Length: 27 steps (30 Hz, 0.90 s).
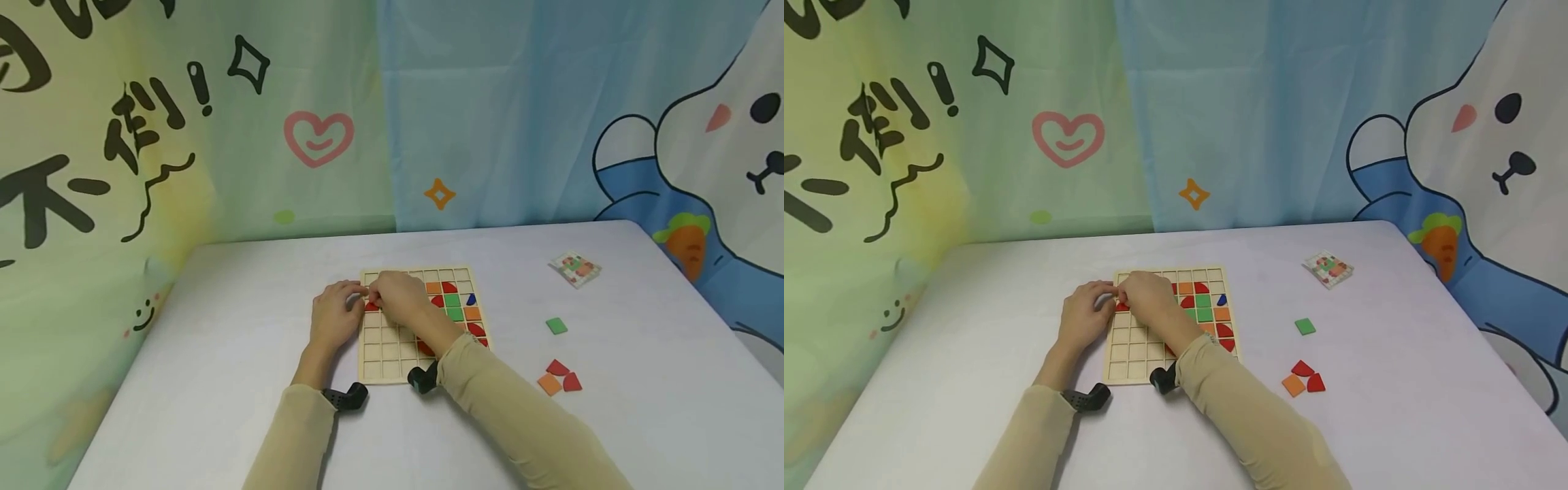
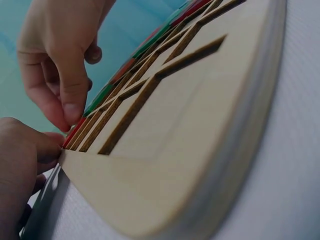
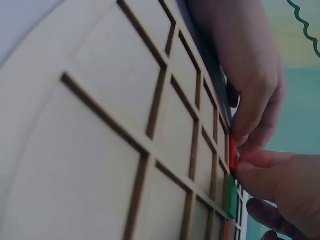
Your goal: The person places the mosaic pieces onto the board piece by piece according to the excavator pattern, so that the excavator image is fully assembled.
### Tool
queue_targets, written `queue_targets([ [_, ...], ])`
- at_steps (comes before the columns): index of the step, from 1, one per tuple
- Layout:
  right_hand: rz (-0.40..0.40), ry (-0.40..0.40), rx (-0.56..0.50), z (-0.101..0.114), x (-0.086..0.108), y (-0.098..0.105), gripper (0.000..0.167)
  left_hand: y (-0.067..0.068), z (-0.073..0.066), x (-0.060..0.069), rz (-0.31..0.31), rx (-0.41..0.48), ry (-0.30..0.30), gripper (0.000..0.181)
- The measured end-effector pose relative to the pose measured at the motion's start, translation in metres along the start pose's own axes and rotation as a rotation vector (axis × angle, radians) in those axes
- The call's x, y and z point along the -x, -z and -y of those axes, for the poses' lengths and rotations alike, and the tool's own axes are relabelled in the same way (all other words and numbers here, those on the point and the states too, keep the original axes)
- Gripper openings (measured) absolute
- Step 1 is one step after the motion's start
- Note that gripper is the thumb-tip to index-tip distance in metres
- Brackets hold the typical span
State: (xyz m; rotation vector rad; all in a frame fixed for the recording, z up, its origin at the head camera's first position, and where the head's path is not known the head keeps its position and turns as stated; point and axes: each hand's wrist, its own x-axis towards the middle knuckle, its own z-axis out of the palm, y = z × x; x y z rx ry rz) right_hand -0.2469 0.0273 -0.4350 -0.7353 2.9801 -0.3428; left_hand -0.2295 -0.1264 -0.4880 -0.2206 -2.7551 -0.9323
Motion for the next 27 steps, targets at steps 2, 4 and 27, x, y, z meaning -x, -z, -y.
queue_targets([
  [2,0.011,0.011,0.006,-0.002,0.004,0.002,0.009,-0.001,0.000,0.000,-0.005,-0.003,-0.004,0.022],
  [4,0.035,0.019,0.023,-0.008,0.010,0.007,0.013,-0.001,-0.001,0.000,-0.004,0.003,-0.004,0.022],
  [27,0.162,-0.291,-0.162,-0.184,0.219,0.049,0.036,0.000,-0.002,0.001,0.018,-0.009,0.031,0.022],
])
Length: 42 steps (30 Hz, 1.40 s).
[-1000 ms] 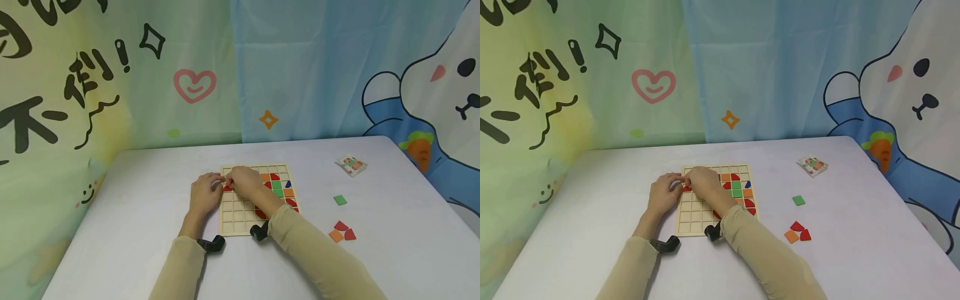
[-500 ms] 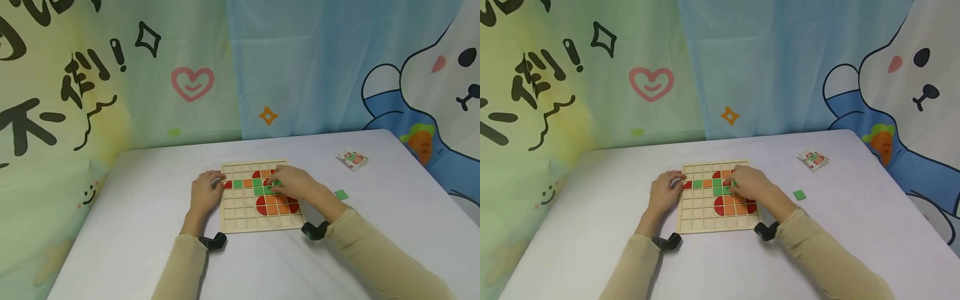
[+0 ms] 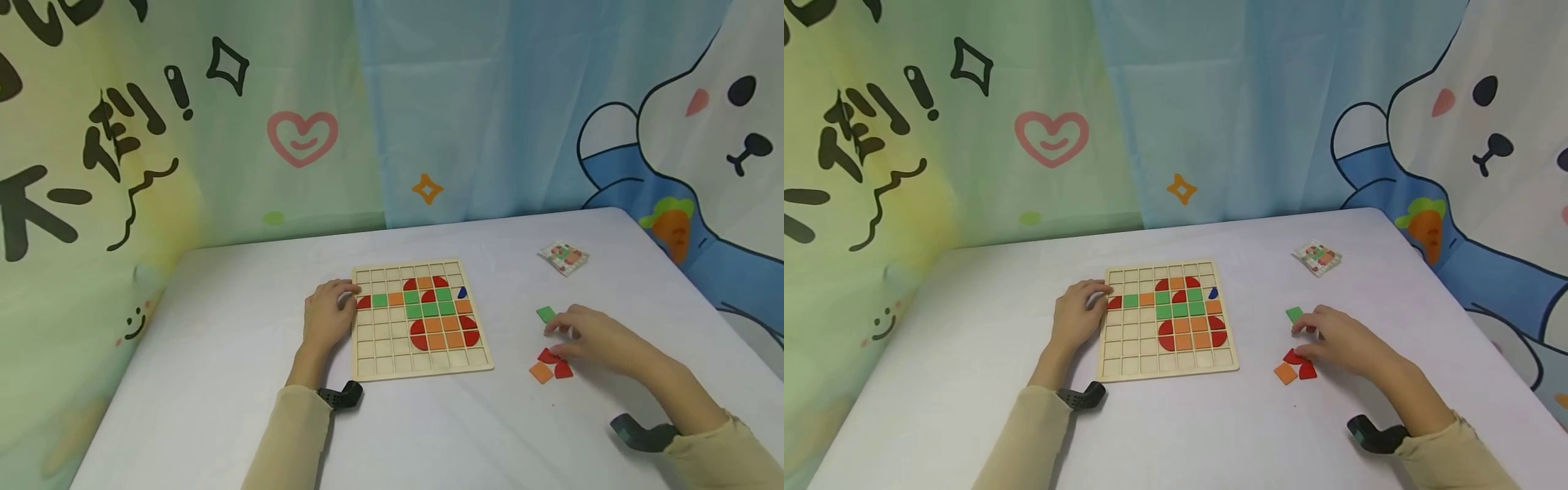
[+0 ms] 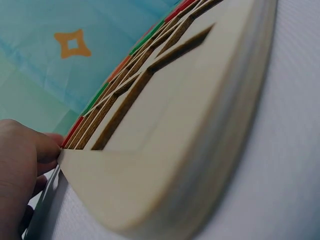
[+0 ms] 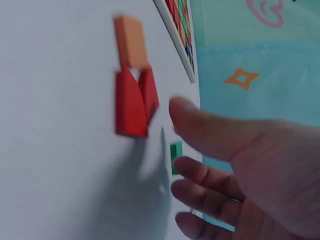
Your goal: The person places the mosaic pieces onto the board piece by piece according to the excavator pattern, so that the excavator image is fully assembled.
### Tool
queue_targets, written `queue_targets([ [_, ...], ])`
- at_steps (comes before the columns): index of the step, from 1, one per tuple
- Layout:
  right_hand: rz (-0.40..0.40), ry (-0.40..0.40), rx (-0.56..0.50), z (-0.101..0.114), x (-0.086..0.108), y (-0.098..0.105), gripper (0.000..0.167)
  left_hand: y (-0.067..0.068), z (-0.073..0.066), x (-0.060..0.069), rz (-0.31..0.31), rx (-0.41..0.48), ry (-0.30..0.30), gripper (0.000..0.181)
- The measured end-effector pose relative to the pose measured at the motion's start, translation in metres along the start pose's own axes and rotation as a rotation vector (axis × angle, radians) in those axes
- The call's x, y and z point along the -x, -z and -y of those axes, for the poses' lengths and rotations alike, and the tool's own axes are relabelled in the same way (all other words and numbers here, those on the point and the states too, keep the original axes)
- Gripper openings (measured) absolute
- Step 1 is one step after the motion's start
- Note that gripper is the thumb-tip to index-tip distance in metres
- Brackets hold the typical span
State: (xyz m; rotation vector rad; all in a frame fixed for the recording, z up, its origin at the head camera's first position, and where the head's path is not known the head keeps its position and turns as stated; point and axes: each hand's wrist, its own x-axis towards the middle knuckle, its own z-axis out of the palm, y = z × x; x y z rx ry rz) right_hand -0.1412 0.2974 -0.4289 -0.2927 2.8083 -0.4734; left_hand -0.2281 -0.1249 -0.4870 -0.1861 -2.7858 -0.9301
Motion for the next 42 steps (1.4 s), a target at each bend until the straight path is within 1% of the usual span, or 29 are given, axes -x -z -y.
queue_targets([
  [4,-0.005,0.078,0.014,0.012,0.009,-0.006,0.036,0.001,-0.001,0.000,-0.003,-0.008,0.012,0.022],
  [7,-0.006,0.110,0.028,0.019,0.011,-0.010,0.035,0.001,-0.001,0.000,-0.002,-0.010,0.017,0.021],
  [12,-0.003,0.113,0.033,0.029,0.010,-0.018,0.032,0.001,-0.001,0.000,0.007,-0.010,0.008,0.022],
  [18,-0.055,0.165,0.065,0.039,0.001,-0.023,0.020,0.002,-0.001,-0.001,-0.006,-0.008,-0.002,0.021],
  [20,-0.071,0.170,0.082,0.041,-0.004,-0.024,0.018,0.002,0.000,-0.001,-0.014,-0.007,-0.004,0.021],
  [22,-0.078,0.154,0.094,0.044,-0.008,-0.025,0.019,0.001,0.001,-0.001,-0.013,-0.008,-0.002,0.021],
  [24,-0.091,0.126,0.101,0.044,-0.012,-0.024,0.022,0.001,0.001,-0.001,-0.008,-0.006,-0.002,0.021],
  [26,-0.122,0.095,0.100,0.041,-0.014,-0.021,0.027,0.000,0.001,-0.001,-0.003,-0.006,0.000,0.022],
  [28,-0.164,0.063,0.096,0.033,-0.015,-0.016,0.030,0.000,0.001,-0.001,-0.002,-0.007,0.003,0.022],
  [30,-0.199,0.051,0.095,0.022,-0.017,-0.011,0.032,0.000,0.000,-0.002,-0.003,-0.011,0.005,0.021],
  [33,-0.218,0.027,0.100,0.003,-0.021,-0.004,0.038,0.001,0.000,-0.002,0.000,-0.015,0.005,0.021],
  [36,-0.215,-0.012,0.092,-0.014,-0.028,0.002,0.050,0.002,-0.001,-0.002,-0.001,-0.020,0.000,0.021],
  [39,-0.209,-0.045,0.079,-0.028,-0.037,0.007,0.058,0.002,-0.002,-0.001,-0.011,-0.016,0.001,0.021],
  [42,-0.157,-0.057,0.066,-0.039,-0.045,0.009,0.061,0.001,-0.003,0.000,-0.009,-0.003,0.001,0.021],
])
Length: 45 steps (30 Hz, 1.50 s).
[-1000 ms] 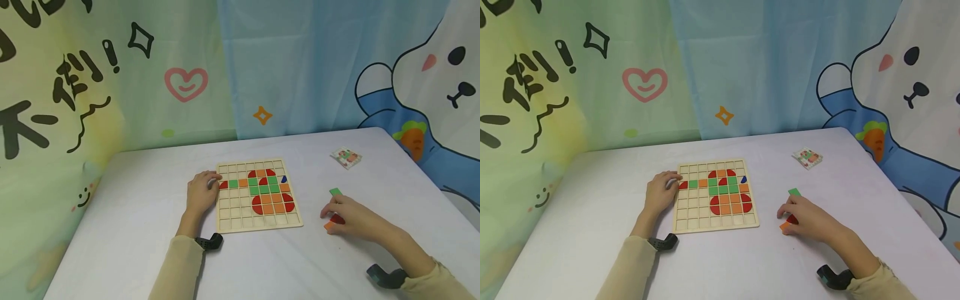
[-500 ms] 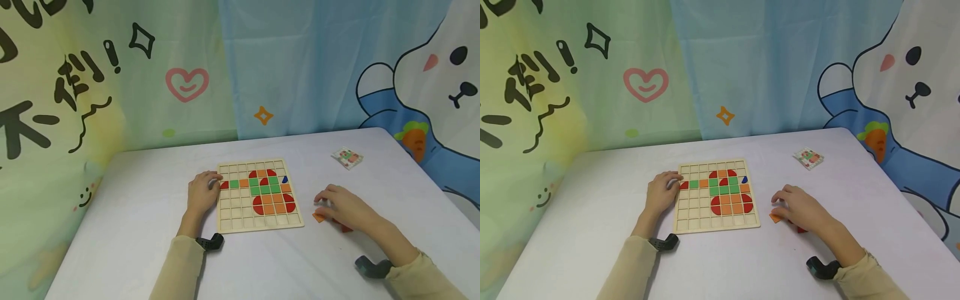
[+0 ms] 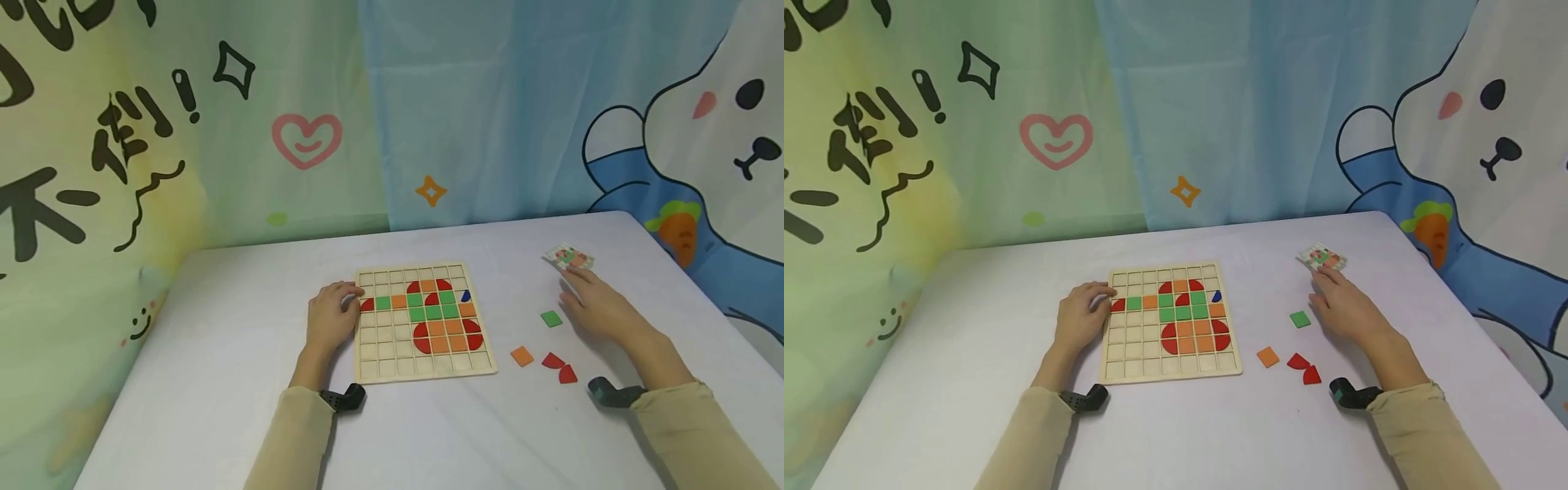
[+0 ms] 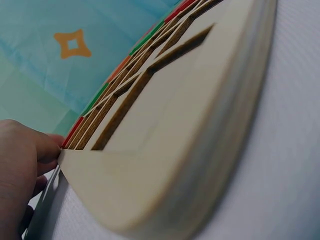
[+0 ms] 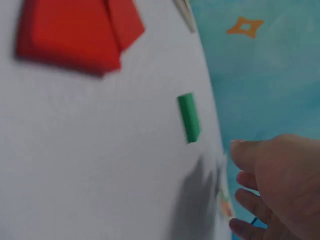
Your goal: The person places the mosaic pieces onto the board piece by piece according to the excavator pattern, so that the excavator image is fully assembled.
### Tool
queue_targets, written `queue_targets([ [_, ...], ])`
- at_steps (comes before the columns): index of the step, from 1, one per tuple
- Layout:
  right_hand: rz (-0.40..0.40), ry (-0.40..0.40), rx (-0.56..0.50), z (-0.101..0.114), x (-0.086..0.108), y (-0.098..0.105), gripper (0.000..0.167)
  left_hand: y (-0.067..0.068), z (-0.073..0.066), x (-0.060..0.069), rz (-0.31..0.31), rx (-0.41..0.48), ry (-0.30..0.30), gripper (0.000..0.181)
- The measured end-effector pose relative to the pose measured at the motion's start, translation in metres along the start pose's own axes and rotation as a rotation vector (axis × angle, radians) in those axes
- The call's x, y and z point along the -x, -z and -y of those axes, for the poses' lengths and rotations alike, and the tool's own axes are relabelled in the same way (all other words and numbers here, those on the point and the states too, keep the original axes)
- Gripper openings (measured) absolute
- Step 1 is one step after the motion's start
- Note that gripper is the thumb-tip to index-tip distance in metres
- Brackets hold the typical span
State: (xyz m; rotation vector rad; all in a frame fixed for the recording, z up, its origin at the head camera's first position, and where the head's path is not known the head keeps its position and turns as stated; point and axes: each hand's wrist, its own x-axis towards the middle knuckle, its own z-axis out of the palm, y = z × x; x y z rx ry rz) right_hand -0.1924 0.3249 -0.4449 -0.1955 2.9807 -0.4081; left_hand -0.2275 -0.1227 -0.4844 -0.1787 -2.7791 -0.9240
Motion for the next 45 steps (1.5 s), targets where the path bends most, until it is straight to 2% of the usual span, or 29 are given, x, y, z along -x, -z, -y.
queue_targets([
  [4,0.063,0.001,0.002,-0.006,-0.006,-0.006,0.058,-0.004,0.001,0.001,0.012,-0.001,-0.007,0.021],
  [10,0.046,0.031,0.085,0.002,-0.007,-0.006,0.052,-0.004,0.002,0.000,-0.017,0.001,-0.019,0.020],
  [13,0.066,0.039,0.035,0.010,-0.007,-0.002,0.053,-0.002,0.003,0.000,-0.018,0.000,-0.013,0.020],
  [16,0.079,0.013,-0.055,0.017,-0.006,0.001,0.058,-0.003,0.003,0.000,-0.006,-0.002,-0.003,0.021],
  [20,0.010,-0.015,-0.084,0.021,0.002,0.006,0.060,-0.004,0.002,0.000,-0.001,0.000,0.003,0.022],
  [23,-0.006,0.025,-0.070,0.021,0.007,0.006,0.051,-0.004,0.002,0.000,-0.005,-0.006,0.003,0.022],
  [27,0.043,0.093,-0.075,0.022,0.010,0.000,0.038,-0.003,0.003,-0.001,-0.006,-0.018,0.002,0.022],
  [30,0.046,0.095,-0.092,0.026,0.008,-0.006,0.032,-0.003,0.004,-0.001,-0.006,-0.016,0.002,0.022],
  [38,0.038,0.039,-0.144,0.046,-0.005,-0.008,0.024,-0.004,0.004,0.000,-0.026,-0.007,-0.006,0.022],
  [42,-0.003,0.064,-0.175,0.061,-0.014,-0.007,0.017,-0.004,0.004,-0.001,-0.024,-0.010,-0.015,0.022],
  [45,-0.058,0.123,-0.236,0.088,-0.023,-0.005,0.011,-0.002,0.004,-0.001,-0.022,-0.013,-0.016,0.022],
])
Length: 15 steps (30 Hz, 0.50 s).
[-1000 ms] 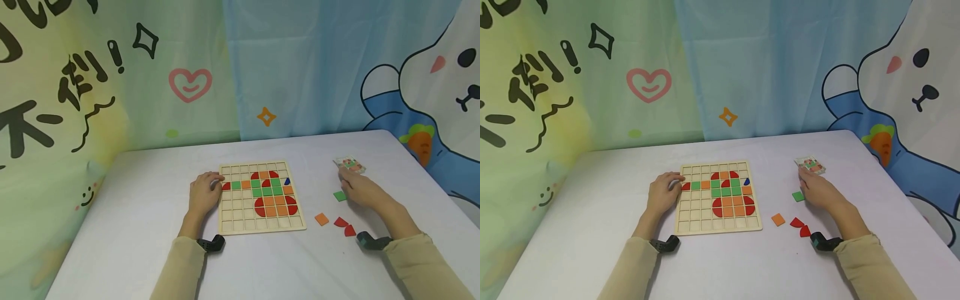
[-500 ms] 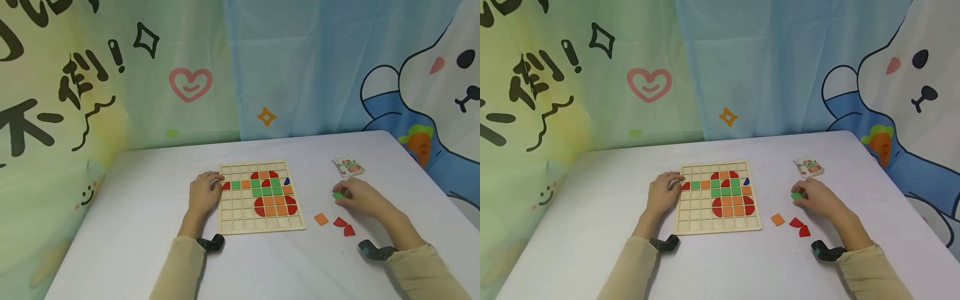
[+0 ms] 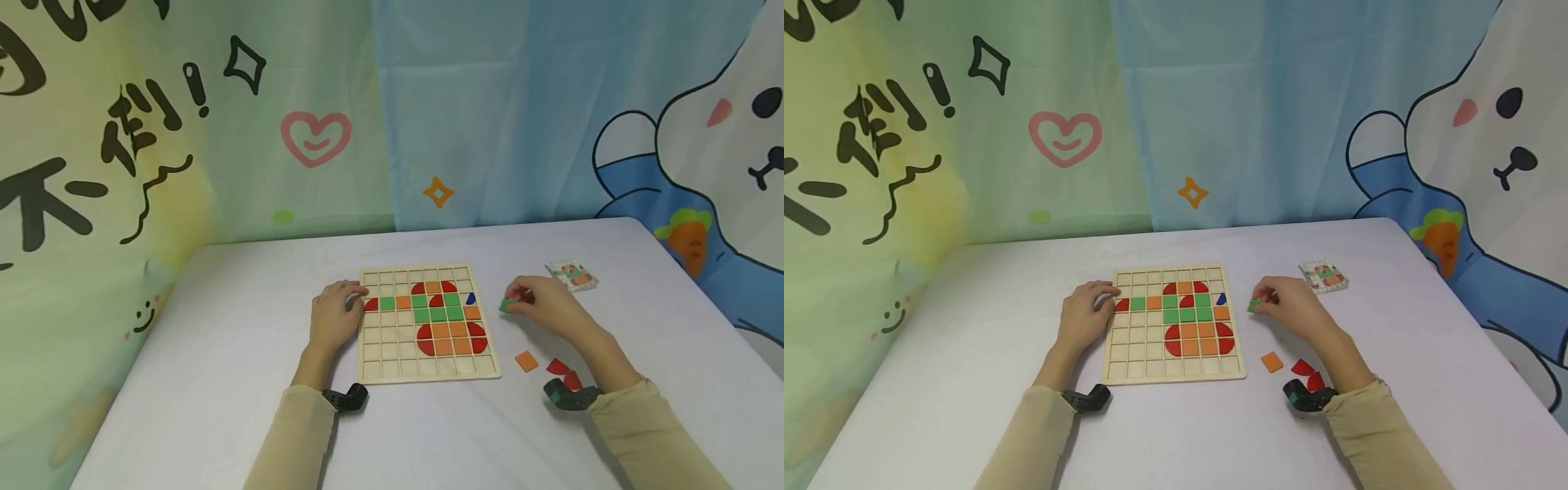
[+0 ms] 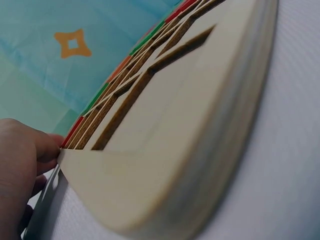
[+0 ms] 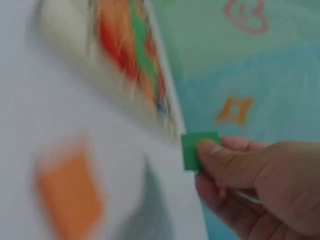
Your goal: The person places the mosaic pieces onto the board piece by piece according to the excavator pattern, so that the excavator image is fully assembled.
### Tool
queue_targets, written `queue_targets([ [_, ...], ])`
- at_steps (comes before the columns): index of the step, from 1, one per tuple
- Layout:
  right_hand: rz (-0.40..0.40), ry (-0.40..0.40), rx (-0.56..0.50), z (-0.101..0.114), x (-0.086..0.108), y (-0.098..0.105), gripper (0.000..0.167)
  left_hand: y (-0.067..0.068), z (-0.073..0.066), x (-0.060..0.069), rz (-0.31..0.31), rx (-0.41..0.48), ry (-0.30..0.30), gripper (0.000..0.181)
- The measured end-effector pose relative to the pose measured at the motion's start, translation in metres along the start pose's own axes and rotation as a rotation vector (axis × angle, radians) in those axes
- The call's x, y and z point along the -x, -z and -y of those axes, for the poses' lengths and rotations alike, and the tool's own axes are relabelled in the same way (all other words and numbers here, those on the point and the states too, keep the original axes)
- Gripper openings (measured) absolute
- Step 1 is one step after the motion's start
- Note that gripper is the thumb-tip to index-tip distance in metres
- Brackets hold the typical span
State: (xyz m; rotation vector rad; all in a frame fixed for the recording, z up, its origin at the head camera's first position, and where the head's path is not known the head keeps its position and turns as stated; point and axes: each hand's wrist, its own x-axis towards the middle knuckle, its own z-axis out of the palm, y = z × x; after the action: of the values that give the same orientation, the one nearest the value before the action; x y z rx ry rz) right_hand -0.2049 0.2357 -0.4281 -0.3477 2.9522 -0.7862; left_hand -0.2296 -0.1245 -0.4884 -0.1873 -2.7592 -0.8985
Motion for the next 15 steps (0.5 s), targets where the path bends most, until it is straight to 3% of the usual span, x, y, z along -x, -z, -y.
queue_targets([
  [4,-0.016,0.115,-0.105,0.053,-0.021,-0.023,0.010,0.004,0.002,0.000,-0.004,-0.005,0.007,0.022],
  [8,0.052,0.214,-0.186,0.103,-0.037,-0.056,0.010,0.003,0.004,0.000,0.000,0.008,0.004,0.022],
  [11,0.091,0.255,-0.219,0.127,-0.047,-0.077,0.008,0.001,0.005,-0.001,0.001,0.016,-0.011,0.022],
  [15,0.058,0.267,-0.241,0.144,-0.058,-0.097,0.009,-0.001,0.005,0.000,-0.009,0.023,-0.031,0.021],
])
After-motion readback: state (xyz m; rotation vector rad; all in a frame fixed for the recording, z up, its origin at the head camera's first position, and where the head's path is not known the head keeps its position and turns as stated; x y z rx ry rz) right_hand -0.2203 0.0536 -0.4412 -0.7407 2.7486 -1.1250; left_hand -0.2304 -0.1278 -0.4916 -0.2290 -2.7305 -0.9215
